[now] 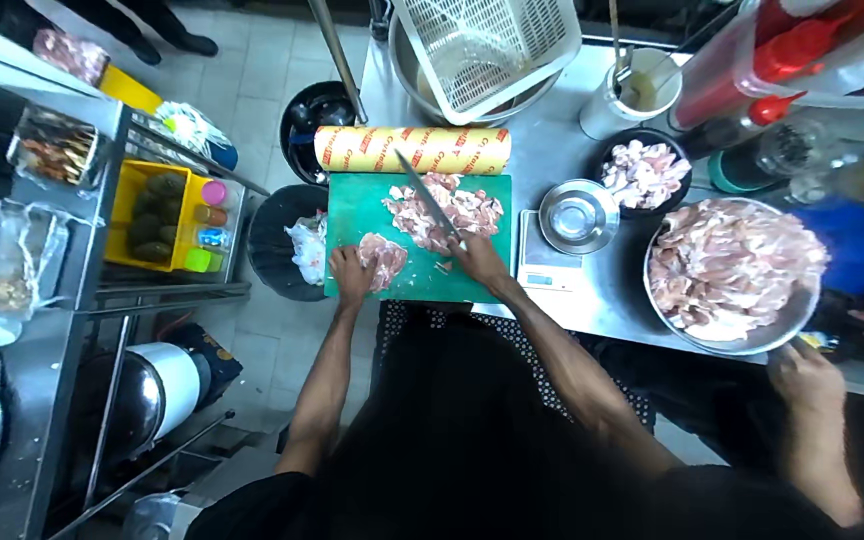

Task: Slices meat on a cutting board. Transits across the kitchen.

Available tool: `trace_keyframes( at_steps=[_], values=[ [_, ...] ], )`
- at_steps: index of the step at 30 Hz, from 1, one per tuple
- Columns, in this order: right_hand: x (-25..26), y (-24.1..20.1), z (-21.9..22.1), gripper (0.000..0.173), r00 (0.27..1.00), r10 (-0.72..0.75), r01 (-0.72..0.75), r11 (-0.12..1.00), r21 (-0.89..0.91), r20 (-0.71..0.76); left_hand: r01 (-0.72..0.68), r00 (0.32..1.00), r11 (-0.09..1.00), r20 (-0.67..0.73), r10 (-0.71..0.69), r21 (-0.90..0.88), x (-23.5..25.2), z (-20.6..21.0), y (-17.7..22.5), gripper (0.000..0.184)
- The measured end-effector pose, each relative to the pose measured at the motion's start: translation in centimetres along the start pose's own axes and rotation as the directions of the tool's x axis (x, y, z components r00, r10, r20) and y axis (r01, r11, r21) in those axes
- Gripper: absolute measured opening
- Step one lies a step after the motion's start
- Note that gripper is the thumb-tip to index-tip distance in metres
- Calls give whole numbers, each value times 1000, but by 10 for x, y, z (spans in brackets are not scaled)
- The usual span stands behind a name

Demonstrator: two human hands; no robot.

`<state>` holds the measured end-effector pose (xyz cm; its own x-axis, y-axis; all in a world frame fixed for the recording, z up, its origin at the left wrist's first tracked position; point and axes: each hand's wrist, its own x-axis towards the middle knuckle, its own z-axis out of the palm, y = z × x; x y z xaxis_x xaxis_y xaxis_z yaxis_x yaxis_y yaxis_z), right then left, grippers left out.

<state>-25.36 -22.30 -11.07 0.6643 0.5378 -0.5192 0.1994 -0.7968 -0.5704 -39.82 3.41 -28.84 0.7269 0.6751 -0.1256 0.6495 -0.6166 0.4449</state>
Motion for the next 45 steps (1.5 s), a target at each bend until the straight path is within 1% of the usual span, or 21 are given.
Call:
trace_keyframes(
  at_steps=[1,2,5,7,9,11,13,16,19,22,24,26,29,31,33,35,37,39,42,44,45],
  values=[
    [-5,21,8,37,980,-96,116,987,111,-175,-8,999,999,46,6,42,5,1,0,57],
    [-6,38,10,39,969,-108,153,968,199,-222,-22,995,997,97,15,70,10,1,1,55],
    [-24,75,8,44,985,31,43,908,416,-170,-121,965,992,238,109,35,14,-8,6,48],
    [-30,92,11,44,981,99,-10,883,470,-165,-93,944,992,309,115,-86,0,-34,23,47],
    [-31,110,15,43,973,138,-36,879,476,-182,-65,956,966,261,132,-250,-4,-43,37,44],
    [-41,131,22,43,969,166,-61,881,469,-185,-96,975,916,148,165,-388,1,-38,49,41],
    [-57,150,30,44,966,203,-108,881,460,-162,-69,990,880,78,120,-470,0,-42,70,46],
    [-84,167,42,46,954,284,-215,870,443,-95,-32,993,841,80,89,-540,-2,-60,104,51],
    [-110,178,51,48,929,364,-301,842,448,-60,-117,963,786,123,239,-607,7,-72,155,43],
    [-128,190,63,48,916,396,-322,817,479,-59,-261,868,709,162,469,-654,5,-67,214,34],
    [-136,195,67,49,910,410,-335,809,483,-57,-343,756,658,219,617,-670,-10,-70,266,34],
    [-142,196,68,49,906,418,-335,804,491,-66,-396,611,558,244,753,-730,-28,-69,327,34],
    [-145,197,64,48,903,420,-325,800,505,-85,-342,407,322,170,897,-883,-51,-51,427,33],
    [-147,198,59,48,901,425,-326,795,511,-87,-255,308,244,161,938,-935,-69,-40,487,36],
    [-149,201,55,48,897,431,-323,792,519,-99,-277,260,289,218,941,-916,-82,-23,533,47],
    [-150,206,52,49,890,440,-320,791,521,-121,-515,231,376,298,926,-770,-83,-1,558,61],
    [-152,212,52,50,881,456,-330,782,528,-126,-723,210,370,324,922,-584,-75,25,559,61],
    [-151,219,51,49,877,464,-338,783,523,-128,-769,207,375,353,912,-518,-62,45,539,50],
    [-149,228,49,49,881,459,-346,793,502,-118,-668,199,479,484,852,-569,-38,58,489,39],
    [-150,232,40,49,890,444,-345,803,486,-102,-572,250,561,524,814,-598,-22,54,449,36],
    [-150,234,33,50,894,437,-341,808,480,-101,-528,300,596,523,798,-605,-15,49,426,34]
  ],
)
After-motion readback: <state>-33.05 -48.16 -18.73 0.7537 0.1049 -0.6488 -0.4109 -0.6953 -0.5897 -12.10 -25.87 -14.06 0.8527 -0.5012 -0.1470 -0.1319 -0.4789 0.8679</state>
